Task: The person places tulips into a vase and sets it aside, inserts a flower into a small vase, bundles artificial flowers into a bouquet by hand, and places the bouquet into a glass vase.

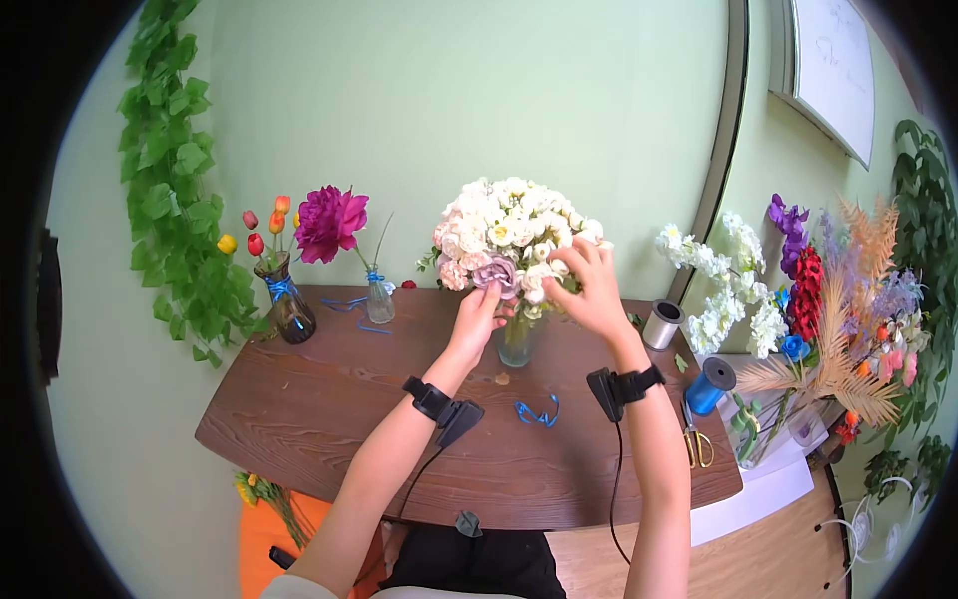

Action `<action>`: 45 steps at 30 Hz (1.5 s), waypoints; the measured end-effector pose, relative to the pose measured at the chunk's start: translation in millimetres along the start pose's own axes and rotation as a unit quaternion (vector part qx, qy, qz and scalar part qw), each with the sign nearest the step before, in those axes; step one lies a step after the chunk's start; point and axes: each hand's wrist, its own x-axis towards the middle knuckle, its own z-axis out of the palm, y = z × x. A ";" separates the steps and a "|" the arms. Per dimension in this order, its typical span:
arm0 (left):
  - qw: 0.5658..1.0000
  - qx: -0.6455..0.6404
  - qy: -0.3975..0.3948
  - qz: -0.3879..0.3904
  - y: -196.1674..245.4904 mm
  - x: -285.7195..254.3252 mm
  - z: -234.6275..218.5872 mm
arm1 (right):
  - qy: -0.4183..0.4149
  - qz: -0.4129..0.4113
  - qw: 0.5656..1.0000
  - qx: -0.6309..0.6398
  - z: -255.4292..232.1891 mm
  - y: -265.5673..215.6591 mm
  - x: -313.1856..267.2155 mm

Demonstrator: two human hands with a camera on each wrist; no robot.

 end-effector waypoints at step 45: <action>0.868 0.330 0.067 0.364 54.6 18.3 -81.8 | 0.191 0.086 0.965 0.157 -3.4 34.3 14.1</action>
